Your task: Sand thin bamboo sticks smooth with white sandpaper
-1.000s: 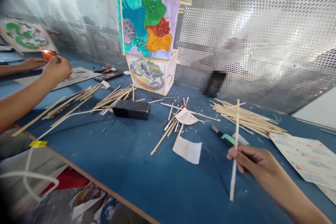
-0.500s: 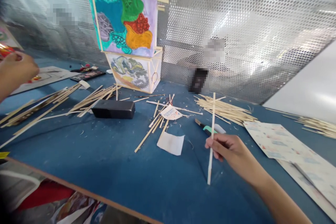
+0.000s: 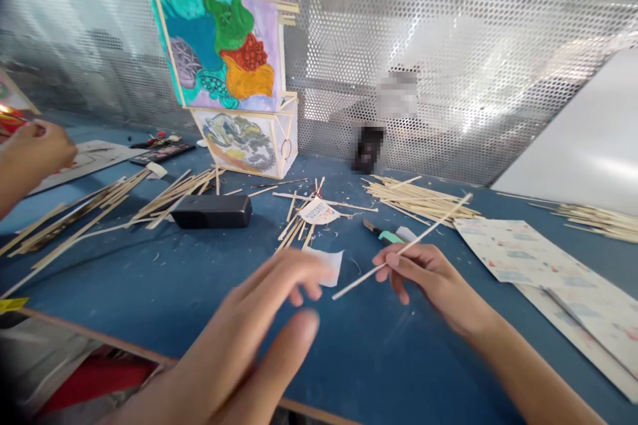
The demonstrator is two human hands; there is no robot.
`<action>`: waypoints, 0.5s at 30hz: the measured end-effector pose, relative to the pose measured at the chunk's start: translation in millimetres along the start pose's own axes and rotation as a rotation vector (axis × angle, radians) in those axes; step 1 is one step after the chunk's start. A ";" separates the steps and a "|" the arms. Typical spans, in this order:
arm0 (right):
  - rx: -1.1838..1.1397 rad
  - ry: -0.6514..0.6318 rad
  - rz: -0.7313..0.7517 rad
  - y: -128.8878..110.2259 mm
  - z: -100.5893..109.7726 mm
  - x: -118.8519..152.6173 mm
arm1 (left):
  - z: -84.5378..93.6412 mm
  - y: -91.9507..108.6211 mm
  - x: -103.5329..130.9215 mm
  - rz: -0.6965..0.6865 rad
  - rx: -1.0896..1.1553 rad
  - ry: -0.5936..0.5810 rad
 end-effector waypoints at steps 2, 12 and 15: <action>-0.115 -0.019 0.023 -3.1 -4.3 2.1 | -50.9 1.5 -5.6 -0.025 -0.036 -0.217; -0.041 0.022 0.082 6.5 -10.0 13.5 | -78.9 -45.3 -33.6 -0.102 0.066 -0.511; 0.038 0.038 0.052 10.9 -8.6 16.6 | -77.4 -52.5 -28.8 -0.203 -0.041 -0.512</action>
Point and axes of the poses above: each hand's wrist, its own x-axis away from the middle knuckle, its own z-axis out of the back of the hand, y = z × x, the point moved 6 cm from there along -x, towards the middle knuckle, and after that the axes turned 4 degrees about -z, right-handed, at the moved point
